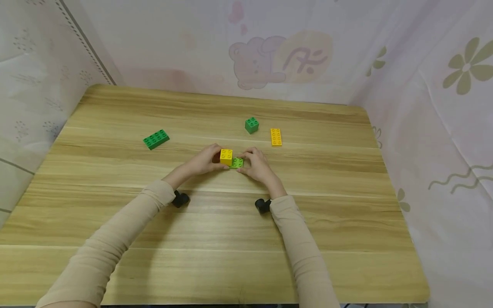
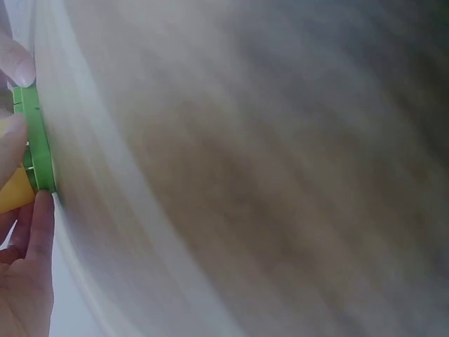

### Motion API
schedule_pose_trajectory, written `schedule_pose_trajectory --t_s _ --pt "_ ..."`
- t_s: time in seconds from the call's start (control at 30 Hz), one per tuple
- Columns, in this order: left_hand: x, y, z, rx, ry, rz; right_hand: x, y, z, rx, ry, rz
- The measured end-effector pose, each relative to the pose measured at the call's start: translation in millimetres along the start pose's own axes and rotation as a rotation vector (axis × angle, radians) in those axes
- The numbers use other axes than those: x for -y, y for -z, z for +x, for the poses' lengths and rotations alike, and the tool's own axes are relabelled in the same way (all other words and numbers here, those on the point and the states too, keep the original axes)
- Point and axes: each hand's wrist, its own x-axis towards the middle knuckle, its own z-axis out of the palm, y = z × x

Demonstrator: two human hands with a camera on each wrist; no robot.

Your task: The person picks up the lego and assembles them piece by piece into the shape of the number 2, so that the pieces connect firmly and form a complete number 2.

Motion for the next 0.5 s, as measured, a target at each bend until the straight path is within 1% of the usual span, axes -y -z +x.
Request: schedule_pose_trajectory --t_s 0.23,0.37,0.5 --pt "-1.2 1.0 0.1 -0.012 -0.021 0.032 1.3 2.7 0.8 -0.006 -0.001 0.015" --pt "-1.1 0.3 0.3 -0.015 -0.014 0.048 0.6 2.2 1.2 -0.003 -0.002 0.002" --pt "-3.6 0.0 1.6 0.008 0.001 0.072 -0.4 1.6 0.6 0.005 -0.008 0.007"
